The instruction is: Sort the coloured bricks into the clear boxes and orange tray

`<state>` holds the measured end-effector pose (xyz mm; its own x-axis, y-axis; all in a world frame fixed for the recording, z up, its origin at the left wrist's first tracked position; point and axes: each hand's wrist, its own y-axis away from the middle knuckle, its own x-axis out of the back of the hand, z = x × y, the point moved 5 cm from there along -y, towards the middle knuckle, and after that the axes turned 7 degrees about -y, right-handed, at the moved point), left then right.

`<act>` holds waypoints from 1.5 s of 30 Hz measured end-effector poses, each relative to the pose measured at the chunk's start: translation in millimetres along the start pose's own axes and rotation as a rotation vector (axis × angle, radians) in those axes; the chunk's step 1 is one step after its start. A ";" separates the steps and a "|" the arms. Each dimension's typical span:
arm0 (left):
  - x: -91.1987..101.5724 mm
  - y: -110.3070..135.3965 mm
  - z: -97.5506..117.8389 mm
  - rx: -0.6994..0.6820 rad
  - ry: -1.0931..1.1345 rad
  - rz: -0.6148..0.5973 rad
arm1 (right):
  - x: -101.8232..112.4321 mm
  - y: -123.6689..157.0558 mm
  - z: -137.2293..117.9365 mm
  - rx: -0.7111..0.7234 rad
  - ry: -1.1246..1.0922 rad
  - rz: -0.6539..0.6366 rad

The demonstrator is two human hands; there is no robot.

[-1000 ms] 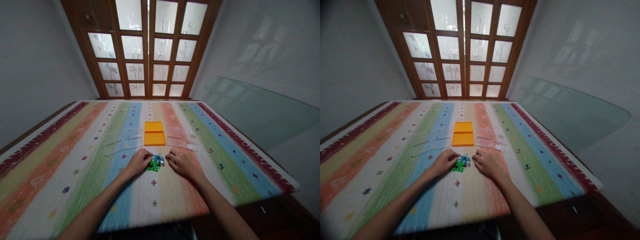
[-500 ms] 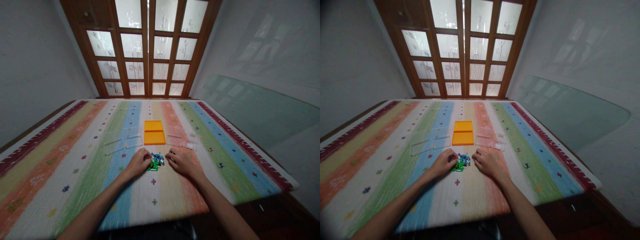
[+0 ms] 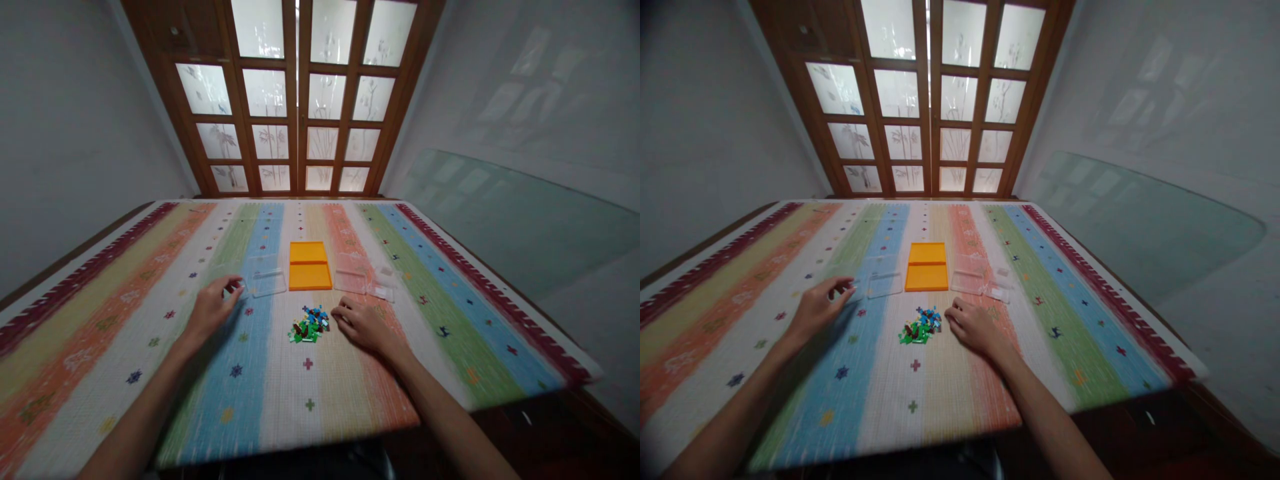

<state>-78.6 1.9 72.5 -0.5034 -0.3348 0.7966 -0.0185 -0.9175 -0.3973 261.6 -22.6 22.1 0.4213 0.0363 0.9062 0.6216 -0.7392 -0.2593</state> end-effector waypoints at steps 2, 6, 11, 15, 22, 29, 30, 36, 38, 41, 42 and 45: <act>6.7 -2.6 -17.2 0.028 -0.038 0.006 | -0.6 0.1 0.4 -0.001 -0.002 -0.006; 6.9 -6.9 -37.0 0.081 -0.087 -0.050 | -0.3 0.1 0.1 -0.003 -0.026 -0.002; -1.0 -10.2 -43.5 0.139 -0.096 -0.128 | 1.3 -0.3 -1.4 0.006 -0.027 0.010; -5.0 -11.5 -48.2 0.175 -0.063 -0.162 | 1.1 -0.5 -1.0 0.011 -0.023 0.012; 2.7 -12.0 -46.8 0.167 -0.105 -0.157 | 0.3 -0.6 -0.9 0.009 0.003 -0.003; -19.9 -3.4 14.1 -0.153 -0.038 -0.246 | -0.6 -0.7 0.4 0.003 -0.002 -0.007; -27.9 -0.7 25.7 -0.208 -0.009 -0.285 | -0.7 -0.7 0.5 0.004 -0.006 -0.004; -78.7 12.9 82.3 -0.428 0.095 -0.468 | 0.1 -0.9 -0.4 0.005 0.005 0.000; -92.2 13.5 91.7 -0.450 0.104 -0.495 | 0.6 -0.8 -0.8 0.005 0.004 0.000; -105.3 11.6 97.3 -0.456 0.101 -0.527 | 1.3 -0.4 -1.3 0.011 -0.009 0.005; -107.6 11.0 98.0 -0.460 0.095 -0.535 | 1.3 -0.3 -1.1 0.009 -0.010 0.006; -109.6 10.7 99.0 -0.473 0.072 -0.541 | -0.1 0.1 0.0 -0.005 -0.006 -0.005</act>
<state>61.9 7.5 26.2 -0.3732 0.1701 0.9120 -0.6453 -0.7539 -0.1234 261.7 -22.7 22.0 0.4222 0.0435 0.9054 0.6204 -0.7421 -0.2536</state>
